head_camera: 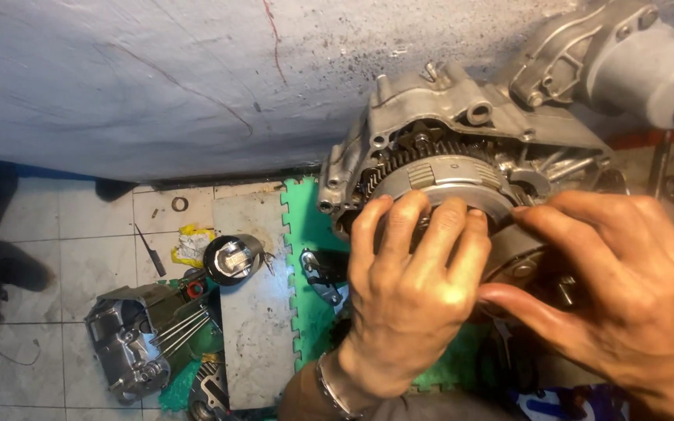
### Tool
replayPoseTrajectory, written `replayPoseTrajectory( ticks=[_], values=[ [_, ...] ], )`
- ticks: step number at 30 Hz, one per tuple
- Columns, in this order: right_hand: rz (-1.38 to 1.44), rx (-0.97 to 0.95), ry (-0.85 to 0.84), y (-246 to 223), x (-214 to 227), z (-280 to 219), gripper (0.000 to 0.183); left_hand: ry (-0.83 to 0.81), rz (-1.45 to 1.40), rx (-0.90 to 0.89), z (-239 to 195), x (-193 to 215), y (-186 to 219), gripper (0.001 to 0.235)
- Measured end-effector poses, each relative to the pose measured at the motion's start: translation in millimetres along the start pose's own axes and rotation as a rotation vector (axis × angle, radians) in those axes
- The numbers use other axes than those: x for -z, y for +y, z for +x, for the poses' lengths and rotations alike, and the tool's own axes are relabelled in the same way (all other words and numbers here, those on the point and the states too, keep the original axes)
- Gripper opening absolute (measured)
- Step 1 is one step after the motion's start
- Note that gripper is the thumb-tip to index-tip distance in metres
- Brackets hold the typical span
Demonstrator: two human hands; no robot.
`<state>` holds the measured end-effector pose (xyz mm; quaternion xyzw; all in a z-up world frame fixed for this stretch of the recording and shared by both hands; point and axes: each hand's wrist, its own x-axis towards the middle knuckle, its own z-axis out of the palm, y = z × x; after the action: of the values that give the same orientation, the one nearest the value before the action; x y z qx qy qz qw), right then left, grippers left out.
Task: The person assembles a motorcycle clutch on an engine mounted at a workbench. They fit a clutch plate onto the hub, install a spring, pick up a small bearing plate from the bench, align it with the clutch assembly, and press the clutch components together by hand.
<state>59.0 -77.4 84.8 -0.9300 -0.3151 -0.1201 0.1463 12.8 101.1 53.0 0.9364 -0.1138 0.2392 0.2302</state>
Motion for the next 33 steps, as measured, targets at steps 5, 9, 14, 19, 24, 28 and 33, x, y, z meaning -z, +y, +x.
replayPoseTrajectory(
  ticks=[5, 9, 14, 19, 24, 28, 33],
  values=[
    [0.092, 0.031, -0.024, 15.1, -1.1, -7.2, 0.066, 0.004, 0.022, 0.009, 2.4, -2.5, -0.7, 0.017],
    [0.214, -0.069, 0.004, 18.5, -4.9, -14.4, 0.064, -0.030, -0.011, -0.002, 6.8, 10.0, -5.1, 0.020],
    [0.179, -0.083, 0.056, 12.2, -4.7, -12.4, 0.063, 0.013, -0.123, 0.014, 6.8, 9.9, -8.4, 0.028],
    [0.364, -0.007, 0.083, 55.6, -14.6, -45.9, 0.051, 0.037, -0.069, 0.026, -16.3, 18.2, 2.6, 0.028],
    [0.394, -0.244, 0.155, 146.8, -76.9, -76.4, 0.016, 0.122, 0.051, -0.088, -45.2, -15.2, 35.5, 0.036],
    [0.785, -0.303, -0.118, 166.2, -108.0, -72.4, 0.035, 0.190, 0.319, -0.185, -65.0, -96.6, 57.3, 0.042],
    [0.503, -0.440, -0.150, 200.7, -119.7, -72.5, 0.023, 0.304, 0.355, -0.198, -51.7, -118.6, 56.5, 0.051]
  ],
)
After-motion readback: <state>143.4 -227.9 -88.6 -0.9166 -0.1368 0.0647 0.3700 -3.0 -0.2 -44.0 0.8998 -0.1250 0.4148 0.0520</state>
